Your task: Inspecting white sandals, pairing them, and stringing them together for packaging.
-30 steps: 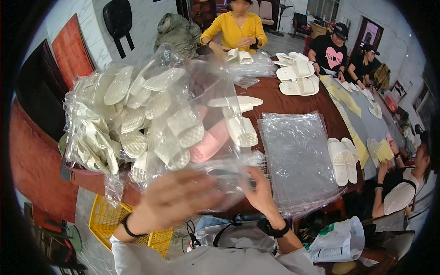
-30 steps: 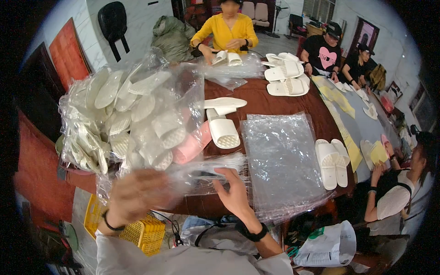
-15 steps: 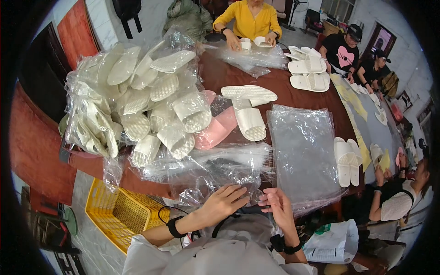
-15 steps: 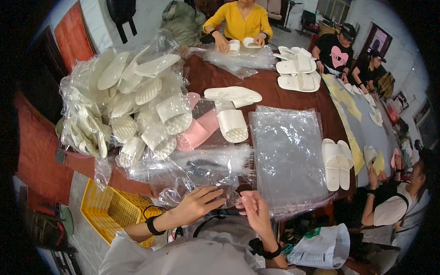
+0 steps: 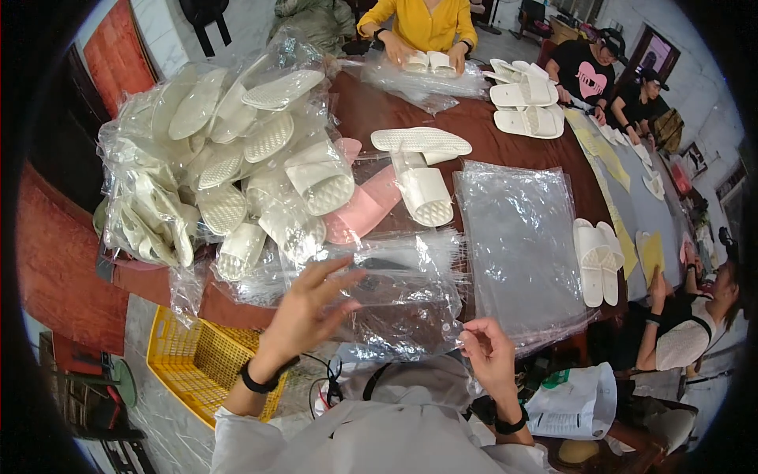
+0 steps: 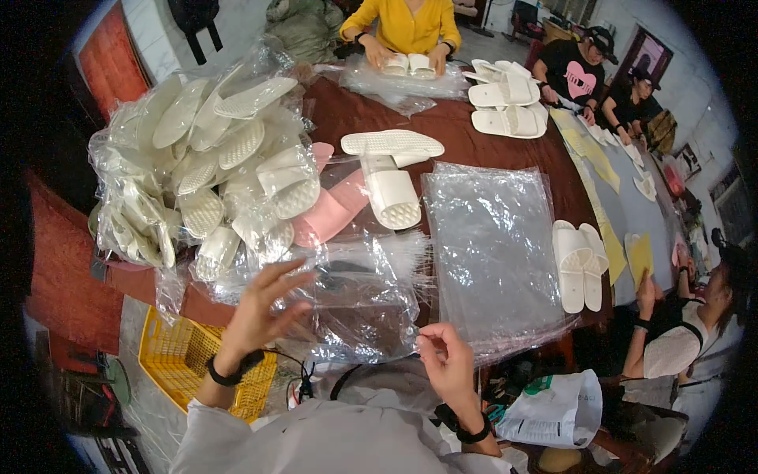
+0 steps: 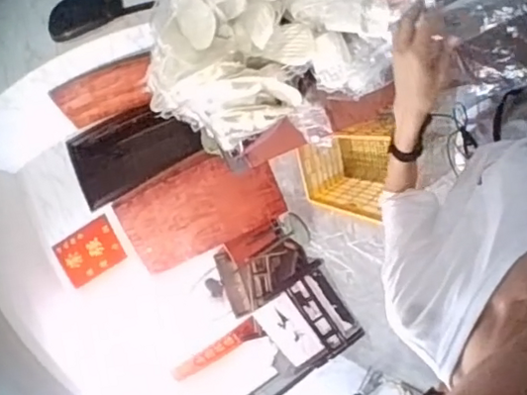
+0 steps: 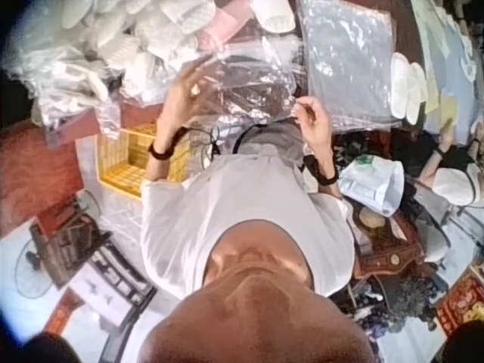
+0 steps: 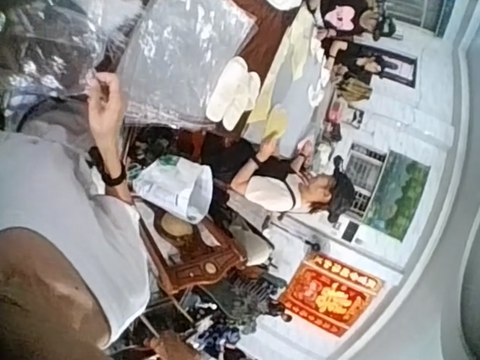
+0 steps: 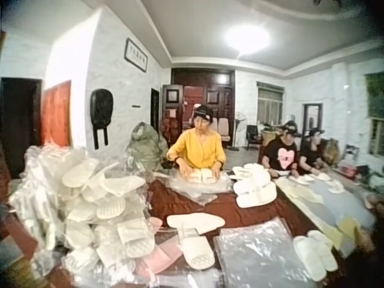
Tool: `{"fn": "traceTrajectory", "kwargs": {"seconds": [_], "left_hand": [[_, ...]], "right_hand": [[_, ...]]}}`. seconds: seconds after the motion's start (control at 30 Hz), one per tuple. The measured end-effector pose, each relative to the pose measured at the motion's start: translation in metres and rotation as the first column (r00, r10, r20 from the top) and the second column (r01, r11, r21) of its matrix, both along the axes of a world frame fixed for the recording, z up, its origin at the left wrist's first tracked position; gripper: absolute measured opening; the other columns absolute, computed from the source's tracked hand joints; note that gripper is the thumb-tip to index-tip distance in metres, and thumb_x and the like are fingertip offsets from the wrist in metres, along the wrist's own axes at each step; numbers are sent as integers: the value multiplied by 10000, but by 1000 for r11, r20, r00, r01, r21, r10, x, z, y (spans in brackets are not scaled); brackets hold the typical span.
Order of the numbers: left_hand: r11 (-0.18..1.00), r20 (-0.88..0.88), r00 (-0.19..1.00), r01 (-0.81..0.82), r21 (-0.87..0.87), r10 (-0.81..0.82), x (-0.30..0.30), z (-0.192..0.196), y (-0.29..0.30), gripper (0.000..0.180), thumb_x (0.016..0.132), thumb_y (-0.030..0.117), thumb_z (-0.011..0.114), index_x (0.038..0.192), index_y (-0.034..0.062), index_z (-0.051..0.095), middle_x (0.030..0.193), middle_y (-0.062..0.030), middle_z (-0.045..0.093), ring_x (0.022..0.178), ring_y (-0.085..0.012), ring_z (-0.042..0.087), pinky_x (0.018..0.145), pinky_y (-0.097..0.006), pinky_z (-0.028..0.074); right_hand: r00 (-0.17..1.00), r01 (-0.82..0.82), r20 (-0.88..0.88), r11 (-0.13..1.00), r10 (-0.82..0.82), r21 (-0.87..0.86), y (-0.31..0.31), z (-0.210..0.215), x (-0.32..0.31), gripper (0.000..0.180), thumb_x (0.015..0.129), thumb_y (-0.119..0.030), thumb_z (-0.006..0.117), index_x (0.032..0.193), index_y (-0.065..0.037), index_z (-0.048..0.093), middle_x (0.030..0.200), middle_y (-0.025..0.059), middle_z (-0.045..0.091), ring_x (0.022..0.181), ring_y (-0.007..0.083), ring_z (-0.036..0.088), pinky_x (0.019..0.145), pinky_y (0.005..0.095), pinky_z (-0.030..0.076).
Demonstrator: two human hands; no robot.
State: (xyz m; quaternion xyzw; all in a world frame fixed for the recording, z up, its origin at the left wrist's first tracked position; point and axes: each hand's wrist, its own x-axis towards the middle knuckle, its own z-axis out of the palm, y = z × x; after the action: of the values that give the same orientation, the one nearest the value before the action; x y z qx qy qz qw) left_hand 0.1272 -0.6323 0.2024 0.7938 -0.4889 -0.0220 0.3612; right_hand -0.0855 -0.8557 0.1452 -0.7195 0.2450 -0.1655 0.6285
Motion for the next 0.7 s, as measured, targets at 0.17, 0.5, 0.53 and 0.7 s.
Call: {"fn": "traceTrajectory", "kwargs": {"seconds": [0.17,0.5,0.53,0.7], "left_hand": [[995,118,991,62,74,-70,15,30,-11,505,776,95,698,1265,108,573,1307,-146,530,1126,-341,537,939,-418,453],[894,419,790,392,216,-448,14,12,-93,534,789,62,612,1314,97,516,1378,-119,449,1258,-333,422,1062,-477,314],[900,442,785,405,162,-433,17,4,-97,433,812,76,609,1241,92,558,1239,-120,518,1189,-324,463,1046,-454,321],[881,267,840,456,129,-473,29,-6,-98,146,845,128,609,987,96,597,921,-94,525,949,-301,522,903,-407,387]], "right_hand": [[997,-69,-57,923,51,-380,0,35,-1,126,882,-39,628,997,8,604,872,109,649,747,132,641,637,248,515],[993,-88,42,915,113,-394,0,41,16,105,870,-6,629,974,-2,619,913,107,660,795,164,656,656,275,543],[992,-87,48,917,115,-389,0,42,18,106,870,-11,630,975,-2,617,914,108,661,789,165,656,659,277,545],[991,-78,74,927,113,-367,-7,34,21,110,876,-25,629,981,1,611,916,109,663,758,163,657,653,266,538]]}}
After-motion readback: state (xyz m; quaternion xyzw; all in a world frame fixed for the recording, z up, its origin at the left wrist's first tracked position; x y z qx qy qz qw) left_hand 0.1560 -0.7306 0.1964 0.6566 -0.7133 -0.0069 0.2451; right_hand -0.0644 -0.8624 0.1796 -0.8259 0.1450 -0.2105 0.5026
